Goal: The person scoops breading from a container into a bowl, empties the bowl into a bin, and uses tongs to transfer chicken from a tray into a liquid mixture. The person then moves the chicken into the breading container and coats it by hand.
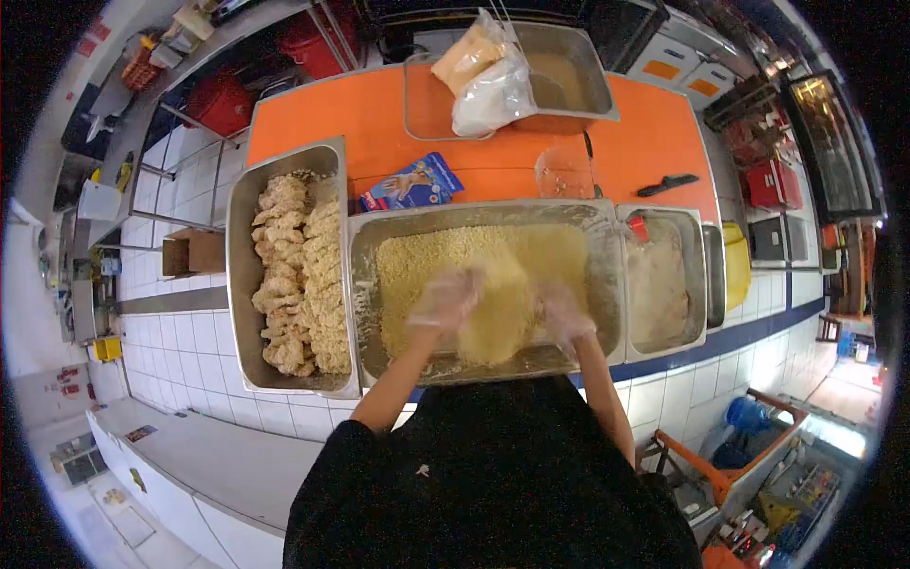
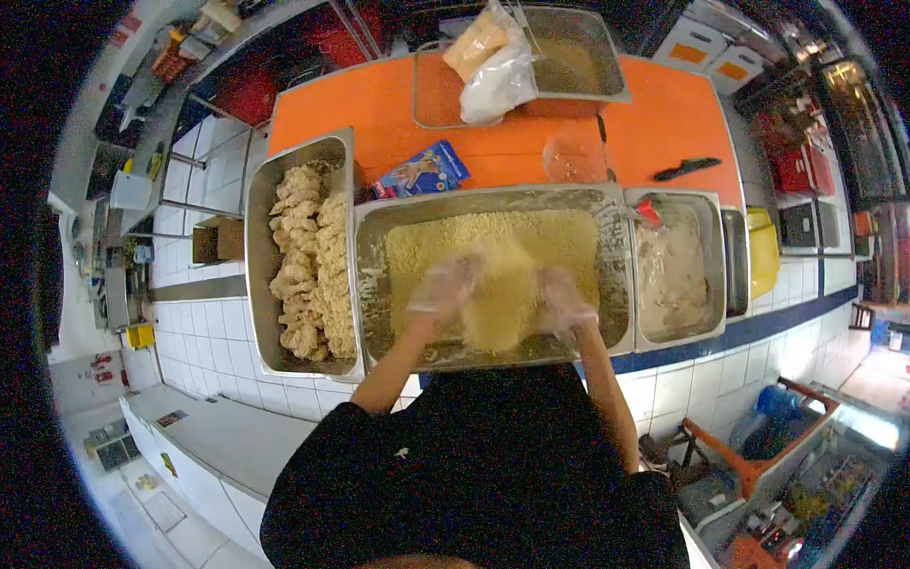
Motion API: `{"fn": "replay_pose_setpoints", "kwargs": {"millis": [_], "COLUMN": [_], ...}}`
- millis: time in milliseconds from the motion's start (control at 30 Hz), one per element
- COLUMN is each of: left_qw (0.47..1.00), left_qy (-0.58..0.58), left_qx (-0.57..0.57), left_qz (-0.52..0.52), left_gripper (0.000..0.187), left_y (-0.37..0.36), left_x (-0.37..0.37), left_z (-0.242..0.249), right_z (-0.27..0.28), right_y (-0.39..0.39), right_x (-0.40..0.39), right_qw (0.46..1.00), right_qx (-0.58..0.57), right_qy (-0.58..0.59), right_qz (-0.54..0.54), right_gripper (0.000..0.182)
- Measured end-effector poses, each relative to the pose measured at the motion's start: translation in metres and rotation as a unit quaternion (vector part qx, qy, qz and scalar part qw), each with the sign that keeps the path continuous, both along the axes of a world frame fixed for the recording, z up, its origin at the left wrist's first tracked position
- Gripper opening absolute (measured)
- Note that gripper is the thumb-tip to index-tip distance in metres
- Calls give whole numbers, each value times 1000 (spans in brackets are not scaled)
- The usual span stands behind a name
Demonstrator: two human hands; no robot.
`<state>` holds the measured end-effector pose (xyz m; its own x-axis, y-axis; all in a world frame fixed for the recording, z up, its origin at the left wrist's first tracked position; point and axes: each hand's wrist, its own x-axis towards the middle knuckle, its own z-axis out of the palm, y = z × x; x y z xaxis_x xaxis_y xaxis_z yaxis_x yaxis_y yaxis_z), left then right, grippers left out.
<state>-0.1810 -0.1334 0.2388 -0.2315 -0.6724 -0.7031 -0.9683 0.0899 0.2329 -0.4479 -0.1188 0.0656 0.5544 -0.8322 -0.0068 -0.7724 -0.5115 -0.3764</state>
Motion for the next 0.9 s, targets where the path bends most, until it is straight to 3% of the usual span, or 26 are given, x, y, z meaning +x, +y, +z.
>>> {"fn": "replay_pose_setpoints", "kwargs": {"millis": [33, 100, 133, 200, 233, 300, 333, 400, 533, 600, 633, 700, 733, 800, 833, 900], "left_qw": [995, 947, 949, 860, 864, 871, 878, 902, 881, 915, 922, 848, 853, 852, 857, 878], "left_qy": [22, 108, 108, 119, 117, 171, 170, 147, 174, 45, 42, 106, 104, 137, 136, 120], "left_qx": [-9, -290, -285, -481, -474, -440, -429, -389, -405, -374, -356, -473, -463, -482, -473, -437], "left_qz": [95, 82, 78, 124, 122, 135, 128, 118, 172, 143, 148, 215, 218, 153, 153, 155], "left_gripper": [34, 33, 33, 34, 34, 39, 39, 39, 37, 36, 36, 38, 38, 36, 36, 42], "left_y": [-15, -20, -27, -38, -33, -19, -8, 6, 2, -11, -11, -29, -31, -26, -32, -18], "left_x": [-7, -3, -15, -51, -54, -58, -54, -47, -45, -47, -51, -62, -59, -49, -48, -52], "left_z": [25, -77, -110, -152, -152, -151, -151, -146, -152, -169, -169, -158, -157, -158, -164, -167], "right_z": [41, 28, 17, -6, -14, -27, -24, -5, 24, 12, 19, 37, 26, -7, -46, -115], "right_y": [-16, -33, -42, -48, -40, -15, -4, -5, -14, -23, -18, -26, -28, -19, -18, 11], "right_x": [16, 23, 36, 69, 77, 86, 87, 84, 83, 82, 87, 97, 97, 96, 92, 79], "right_qw": [985, 959, 959, 908, 907, 916, 915, 952, 976, 940, 937, 939, 938, 956, 955, 829], "right_qx": [65, -46, -40, 58, 67, -179, -167, -42, -54, 198, 217, 95, 105, 2, 13, 338], "right_qy": [98, 193, 193, 143, 144, 141, 143, -73, 30, 20, 28, -7, -1, 82, 85, 183], "right_qz": [-126, -201, -206, -390, -391, -331, -338, -293, -207, -278, -274, -331, -330, -283, -283, -406], "right_gripper": [35, 39, 39, 39, 39, 41, 41, 47, 51, 57, 57, 58, 58, 60, 60, 42]}}
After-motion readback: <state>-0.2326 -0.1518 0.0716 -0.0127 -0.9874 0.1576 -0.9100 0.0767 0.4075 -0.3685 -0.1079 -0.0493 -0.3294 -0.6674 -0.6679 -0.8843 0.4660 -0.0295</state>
